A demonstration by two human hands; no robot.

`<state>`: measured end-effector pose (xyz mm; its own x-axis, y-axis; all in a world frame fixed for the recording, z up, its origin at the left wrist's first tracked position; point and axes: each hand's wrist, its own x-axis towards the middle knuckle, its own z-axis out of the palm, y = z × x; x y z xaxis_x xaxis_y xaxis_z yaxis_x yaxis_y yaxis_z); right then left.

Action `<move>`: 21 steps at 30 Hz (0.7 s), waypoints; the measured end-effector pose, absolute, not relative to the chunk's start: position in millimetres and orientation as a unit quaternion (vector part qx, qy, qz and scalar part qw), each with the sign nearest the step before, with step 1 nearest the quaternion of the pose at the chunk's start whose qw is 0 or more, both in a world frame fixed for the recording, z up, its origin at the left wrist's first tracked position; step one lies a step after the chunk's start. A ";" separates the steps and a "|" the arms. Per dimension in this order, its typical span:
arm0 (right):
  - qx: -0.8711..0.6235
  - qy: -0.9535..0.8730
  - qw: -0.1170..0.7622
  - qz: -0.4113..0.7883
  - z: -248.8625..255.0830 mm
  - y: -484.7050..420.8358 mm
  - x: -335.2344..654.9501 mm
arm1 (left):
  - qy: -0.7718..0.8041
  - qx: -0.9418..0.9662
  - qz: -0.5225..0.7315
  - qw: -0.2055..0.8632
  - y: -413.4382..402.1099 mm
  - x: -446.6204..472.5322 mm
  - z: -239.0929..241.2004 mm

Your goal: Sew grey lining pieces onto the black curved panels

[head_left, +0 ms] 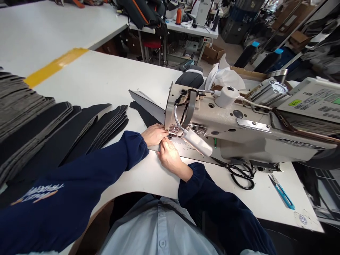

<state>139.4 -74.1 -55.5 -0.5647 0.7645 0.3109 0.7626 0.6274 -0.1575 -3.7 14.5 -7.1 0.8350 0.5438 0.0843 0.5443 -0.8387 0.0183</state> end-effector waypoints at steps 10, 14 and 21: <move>-0.411 -0.883 0.225 -0.023 -63.1 -75.8 145.5 | -0.377 -0.923 -0.070 0.009 46.9 4.6 17.4; -0.395 -0.874 0.281 -0.028 -70.6 -71.6 154.4 | -0.461 -0.886 0.026 0.034 57.5 21.9 43.5; -0.292 -0.898 0.328 -0.009 -55.5 -94.7 152.0 | -0.509 -0.856 0.050 0.077 25.3 24.3 64.3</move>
